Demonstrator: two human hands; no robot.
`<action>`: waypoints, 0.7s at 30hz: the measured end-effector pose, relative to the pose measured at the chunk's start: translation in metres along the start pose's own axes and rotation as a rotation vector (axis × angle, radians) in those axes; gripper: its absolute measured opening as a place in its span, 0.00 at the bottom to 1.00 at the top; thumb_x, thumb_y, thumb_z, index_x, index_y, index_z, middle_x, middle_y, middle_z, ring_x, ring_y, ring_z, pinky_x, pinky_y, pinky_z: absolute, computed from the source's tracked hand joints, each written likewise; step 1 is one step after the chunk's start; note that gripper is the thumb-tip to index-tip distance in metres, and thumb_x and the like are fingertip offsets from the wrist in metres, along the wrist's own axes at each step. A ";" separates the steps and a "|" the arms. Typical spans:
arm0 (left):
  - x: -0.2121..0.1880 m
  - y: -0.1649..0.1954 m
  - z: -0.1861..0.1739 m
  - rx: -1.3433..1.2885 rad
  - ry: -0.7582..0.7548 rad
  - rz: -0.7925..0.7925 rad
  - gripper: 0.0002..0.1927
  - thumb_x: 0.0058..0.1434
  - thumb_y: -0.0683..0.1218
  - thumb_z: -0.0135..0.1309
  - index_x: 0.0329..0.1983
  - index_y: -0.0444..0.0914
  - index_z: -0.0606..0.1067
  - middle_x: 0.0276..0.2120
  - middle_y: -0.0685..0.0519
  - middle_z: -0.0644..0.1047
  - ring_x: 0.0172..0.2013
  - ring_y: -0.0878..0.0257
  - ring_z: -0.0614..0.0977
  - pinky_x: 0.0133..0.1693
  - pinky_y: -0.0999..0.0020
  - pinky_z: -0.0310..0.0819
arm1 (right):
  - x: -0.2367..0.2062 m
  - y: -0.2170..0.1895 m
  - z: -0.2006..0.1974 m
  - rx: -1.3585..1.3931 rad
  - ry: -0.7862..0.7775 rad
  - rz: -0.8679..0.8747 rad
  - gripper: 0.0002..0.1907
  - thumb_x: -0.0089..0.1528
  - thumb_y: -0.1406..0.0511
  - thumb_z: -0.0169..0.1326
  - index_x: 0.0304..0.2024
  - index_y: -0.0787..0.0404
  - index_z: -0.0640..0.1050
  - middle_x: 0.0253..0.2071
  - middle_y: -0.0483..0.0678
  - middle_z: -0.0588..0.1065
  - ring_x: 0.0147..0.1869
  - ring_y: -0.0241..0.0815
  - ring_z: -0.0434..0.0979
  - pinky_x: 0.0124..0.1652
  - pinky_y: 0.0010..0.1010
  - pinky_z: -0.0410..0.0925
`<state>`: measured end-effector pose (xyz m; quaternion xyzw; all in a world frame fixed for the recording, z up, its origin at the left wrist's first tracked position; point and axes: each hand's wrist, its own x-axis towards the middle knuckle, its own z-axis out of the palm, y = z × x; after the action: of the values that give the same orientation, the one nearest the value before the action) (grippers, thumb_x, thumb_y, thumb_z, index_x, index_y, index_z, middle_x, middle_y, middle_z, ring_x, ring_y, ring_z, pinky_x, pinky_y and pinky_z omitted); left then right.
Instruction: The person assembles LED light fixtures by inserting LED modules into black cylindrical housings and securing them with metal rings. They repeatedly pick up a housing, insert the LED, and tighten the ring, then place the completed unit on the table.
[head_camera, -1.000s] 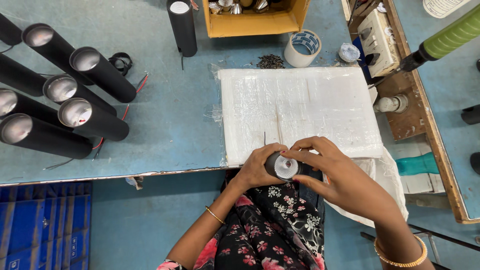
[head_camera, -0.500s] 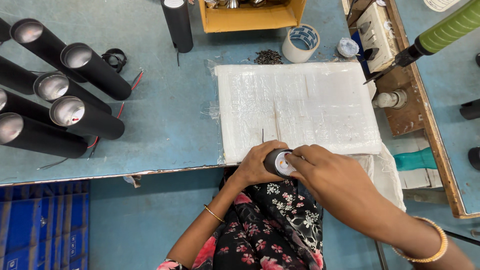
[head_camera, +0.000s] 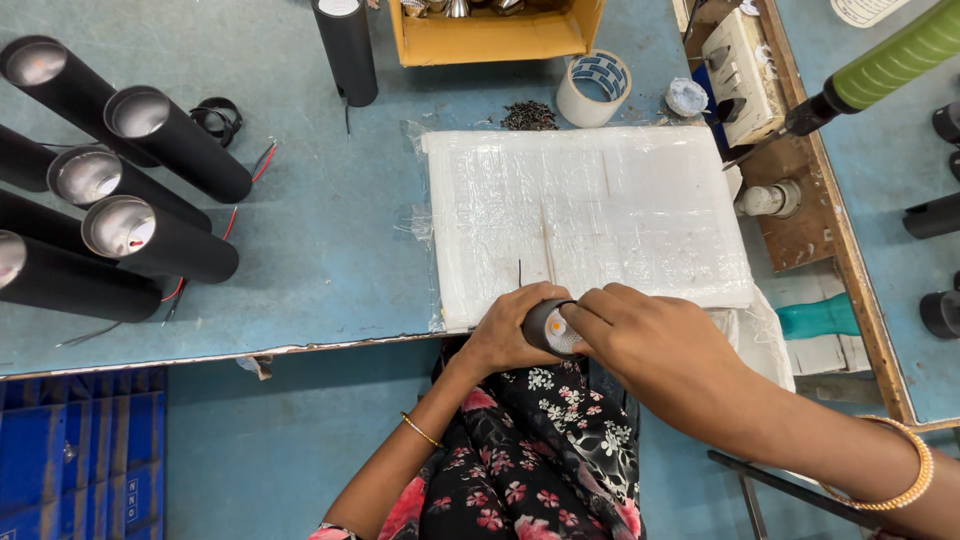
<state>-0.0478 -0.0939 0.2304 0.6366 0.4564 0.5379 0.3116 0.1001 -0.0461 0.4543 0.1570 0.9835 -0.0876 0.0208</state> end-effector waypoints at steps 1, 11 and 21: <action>0.000 0.001 0.000 -0.003 -0.002 -0.004 0.35 0.44 0.50 0.74 0.54 0.39 0.72 0.45 0.49 0.80 0.46 0.52 0.84 0.50 0.60 0.79 | 0.000 0.000 0.000 -0.010 -0.003 0.001 0.20 0.55 0.65 0.57 0.49 0.65 0.77 0.35 0.50 0.75 0.42 0.51 0.78 0.34 0.41 0.71; -0.001 -0.002 0.000 -0.008 -0.005 0.024 0.35 0.43 0.50 0.74 0.54 0.40 0.72 0.47 0.49 0.80 0.48 0.52 0.84 0.52 0.60 0.79 | 0.002 0.001 0.002 0.033 -0.007 -0.001 0.19 0.54 0.62 0.59 0.46 0.64 0.77 0.35 0.50 0.75 0.40 0.51 0.77 0.32 0.42 0.71; -0.003 -0.004 0.002 -0.019 -0.003 0.008 0.36 0.43 0.50 0.74 0.55 0.40 0.73 0.50 0.49 0.79 0.50 0.52 0.84 0.54 0.61 0.79 | 0.000 -0.009 0.006 0.010 -0.001 0.094 0.14 0.54 0.65 0.57 0.41 0.62 0.77 0.33 0.50 0.74 0.41 0.52 0.76 0.34 0.41 0.70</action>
<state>-0.0472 -0.0953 0.2254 0.6363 0.4482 0.5425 0.3161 0.0972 -0.0551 0.4493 0.2029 0.9746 -0.0917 0.0247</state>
